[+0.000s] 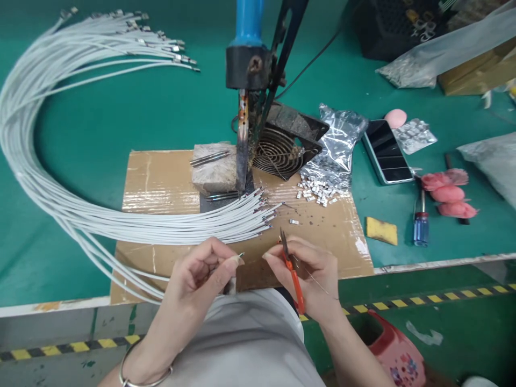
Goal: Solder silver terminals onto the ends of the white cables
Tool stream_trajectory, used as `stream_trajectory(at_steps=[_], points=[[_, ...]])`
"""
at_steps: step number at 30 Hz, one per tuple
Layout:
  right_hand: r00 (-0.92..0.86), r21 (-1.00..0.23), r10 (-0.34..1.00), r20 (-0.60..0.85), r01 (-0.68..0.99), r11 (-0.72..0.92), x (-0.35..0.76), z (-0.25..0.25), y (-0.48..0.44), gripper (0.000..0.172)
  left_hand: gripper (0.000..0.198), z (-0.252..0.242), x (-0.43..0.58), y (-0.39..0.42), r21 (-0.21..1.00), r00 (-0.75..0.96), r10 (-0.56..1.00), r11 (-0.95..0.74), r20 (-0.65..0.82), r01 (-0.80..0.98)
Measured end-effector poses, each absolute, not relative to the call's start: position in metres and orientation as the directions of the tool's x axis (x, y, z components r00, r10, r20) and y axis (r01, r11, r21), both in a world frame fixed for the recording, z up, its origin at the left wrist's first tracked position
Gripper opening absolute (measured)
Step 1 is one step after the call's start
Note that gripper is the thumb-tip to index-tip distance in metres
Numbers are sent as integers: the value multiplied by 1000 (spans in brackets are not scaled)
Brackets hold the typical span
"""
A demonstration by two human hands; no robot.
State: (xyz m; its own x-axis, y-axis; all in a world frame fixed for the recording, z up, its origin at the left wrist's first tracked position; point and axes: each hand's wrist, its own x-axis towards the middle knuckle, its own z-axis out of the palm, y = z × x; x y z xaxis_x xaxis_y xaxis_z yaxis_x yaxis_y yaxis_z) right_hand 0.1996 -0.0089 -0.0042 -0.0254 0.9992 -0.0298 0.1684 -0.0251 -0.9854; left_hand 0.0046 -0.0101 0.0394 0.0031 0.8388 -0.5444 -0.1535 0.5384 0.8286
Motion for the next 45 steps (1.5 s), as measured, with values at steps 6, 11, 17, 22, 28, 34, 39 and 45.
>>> stream_trajectory(at_steps=[6,11,17,22,28,34,39,45], points=[[-94,-980,992,80,177,96,190,5,0,15,38,37,2,-11,822,65,835,550,-546,-146],[-289,-922,926,241,231,312,181,5,12,27,37,36,1,-14,788,156,801,597,-578,-149],[-21,-977,984,178,119,179,185,-10,16,34,36,37,1,-15,790,104,801,598,-589,-136],[107,-977,993,53,211,29,202,-12,15,37,32,33,-3,-12,798,40,809,586,-587,-141],[-211,-911,976,-50,410,41,211,0,3,42,26,30,0,-14,840,31,843,538,-537,-68],[-369,-886,925,-88,454,97,211,10,2,48,14,40,11,-15,879,-63,876,476,-478,-42],[-398,-875,914,-73,465,132,206,11,4,44,12,43,14,-15,876,-77,872,483,-483,-16],[-396,-871,918,-18,457,181,203,10,4,45,12,43,14,-15,873,-74,871,487,-486,5]])
